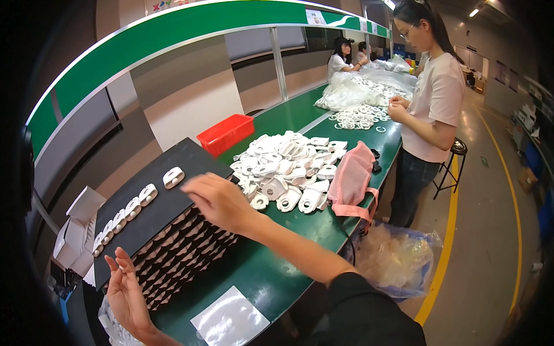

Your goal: Assembling white plastic lighting components at a factory workbench.

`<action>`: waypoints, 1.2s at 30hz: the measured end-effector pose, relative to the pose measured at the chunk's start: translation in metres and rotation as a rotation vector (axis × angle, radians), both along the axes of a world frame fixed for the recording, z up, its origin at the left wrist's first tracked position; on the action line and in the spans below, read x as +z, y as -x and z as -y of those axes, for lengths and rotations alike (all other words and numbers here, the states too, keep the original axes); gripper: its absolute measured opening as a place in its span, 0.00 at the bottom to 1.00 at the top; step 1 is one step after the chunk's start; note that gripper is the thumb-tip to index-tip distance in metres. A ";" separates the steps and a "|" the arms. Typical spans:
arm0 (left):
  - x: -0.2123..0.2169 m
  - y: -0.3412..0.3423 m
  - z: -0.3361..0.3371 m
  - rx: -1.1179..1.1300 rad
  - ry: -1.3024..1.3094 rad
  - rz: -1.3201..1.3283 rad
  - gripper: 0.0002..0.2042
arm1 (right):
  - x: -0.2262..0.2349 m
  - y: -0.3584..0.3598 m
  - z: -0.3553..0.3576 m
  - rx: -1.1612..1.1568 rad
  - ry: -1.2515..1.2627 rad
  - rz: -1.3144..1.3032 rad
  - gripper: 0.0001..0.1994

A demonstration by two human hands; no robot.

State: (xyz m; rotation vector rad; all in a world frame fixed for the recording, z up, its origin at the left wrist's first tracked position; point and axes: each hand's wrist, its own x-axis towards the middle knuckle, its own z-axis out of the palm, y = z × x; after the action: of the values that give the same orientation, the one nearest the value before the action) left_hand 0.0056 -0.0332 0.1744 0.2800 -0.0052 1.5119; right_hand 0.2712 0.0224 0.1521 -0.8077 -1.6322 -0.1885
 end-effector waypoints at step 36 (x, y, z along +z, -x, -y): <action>-0.149 -0.006 -0.023 -0.338 -0.114 -0.795 0.09 | -0.159 -0.047 0.079 -0.072 0.844 -0.170 0.08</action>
State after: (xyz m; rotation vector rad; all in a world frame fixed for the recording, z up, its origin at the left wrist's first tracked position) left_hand 0.0119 -0.0097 0.0257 0.9094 0.4717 0.9880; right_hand 0.3185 -0.0563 -0.0066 -1.4684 -1.5048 0.5463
